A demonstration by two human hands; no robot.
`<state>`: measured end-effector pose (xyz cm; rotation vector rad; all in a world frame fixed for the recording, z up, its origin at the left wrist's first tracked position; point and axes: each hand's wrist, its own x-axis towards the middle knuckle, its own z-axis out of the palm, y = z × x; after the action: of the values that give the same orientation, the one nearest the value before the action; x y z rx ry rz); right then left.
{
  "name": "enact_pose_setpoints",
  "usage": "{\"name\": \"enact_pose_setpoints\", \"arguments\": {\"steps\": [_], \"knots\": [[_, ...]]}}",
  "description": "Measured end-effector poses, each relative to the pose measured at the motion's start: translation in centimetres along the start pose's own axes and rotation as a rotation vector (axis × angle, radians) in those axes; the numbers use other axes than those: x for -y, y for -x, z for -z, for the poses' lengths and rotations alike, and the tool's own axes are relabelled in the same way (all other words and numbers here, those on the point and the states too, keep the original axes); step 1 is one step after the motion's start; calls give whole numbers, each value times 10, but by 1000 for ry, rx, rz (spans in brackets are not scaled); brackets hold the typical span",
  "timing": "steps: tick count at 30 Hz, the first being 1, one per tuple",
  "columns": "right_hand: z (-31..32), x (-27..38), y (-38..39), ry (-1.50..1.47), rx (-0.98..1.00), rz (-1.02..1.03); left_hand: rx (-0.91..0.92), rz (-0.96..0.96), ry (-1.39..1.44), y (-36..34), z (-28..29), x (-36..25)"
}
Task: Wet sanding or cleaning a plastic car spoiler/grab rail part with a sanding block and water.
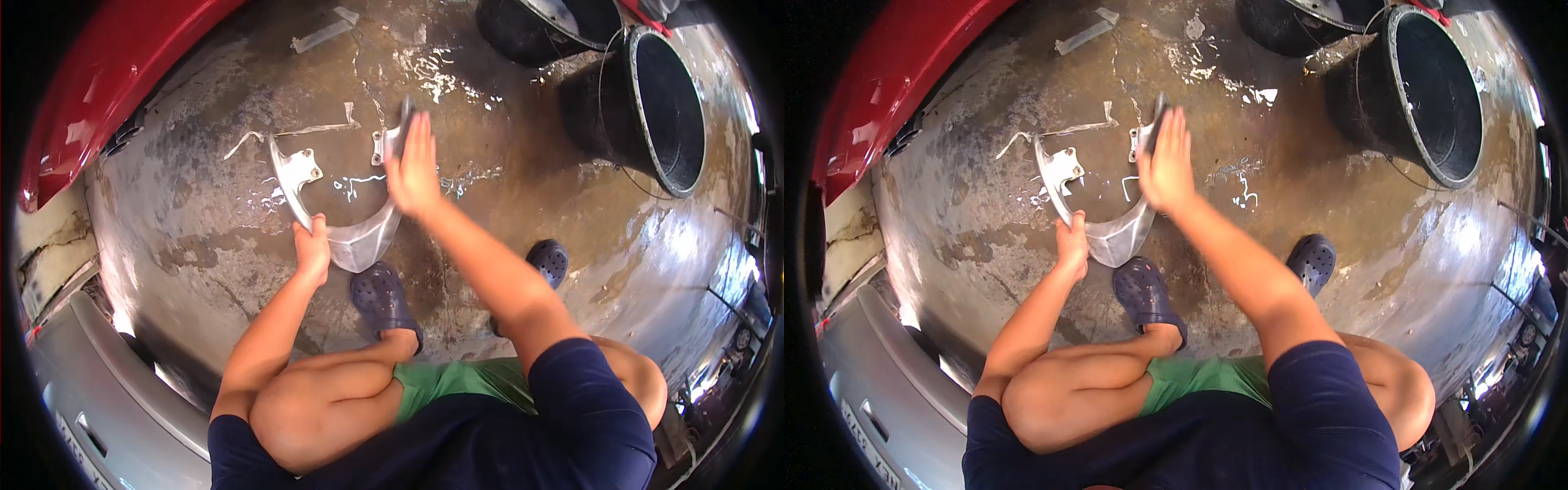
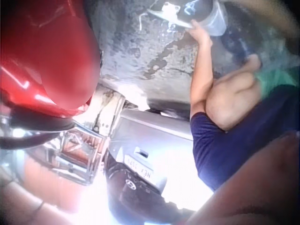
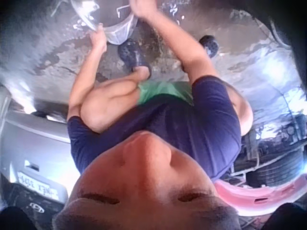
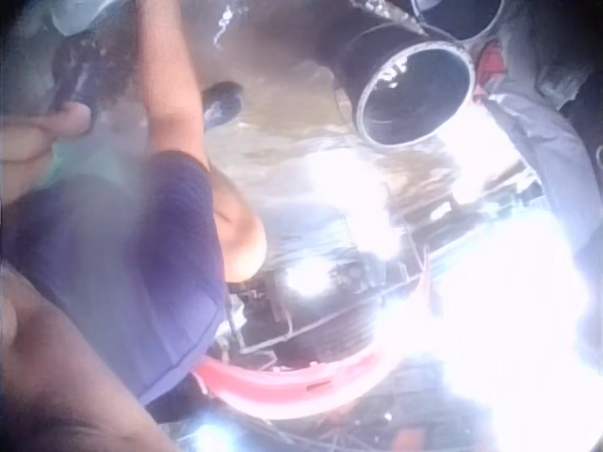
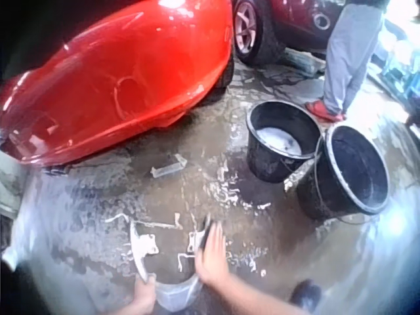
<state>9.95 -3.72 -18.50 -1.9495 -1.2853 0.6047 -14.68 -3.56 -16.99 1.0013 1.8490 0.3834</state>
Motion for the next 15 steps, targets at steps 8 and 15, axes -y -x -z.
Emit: {"name": "enact_pose_setpoints", "arguments": {"steps": [8, 15], "knots": [[-4, 35, 149, -130, 278, 138, 4, 63, -97, 15, 12, 11], [11, -17, -5, -205, 32, -63, 40, -19, -239, 42, 15, 63]]}}
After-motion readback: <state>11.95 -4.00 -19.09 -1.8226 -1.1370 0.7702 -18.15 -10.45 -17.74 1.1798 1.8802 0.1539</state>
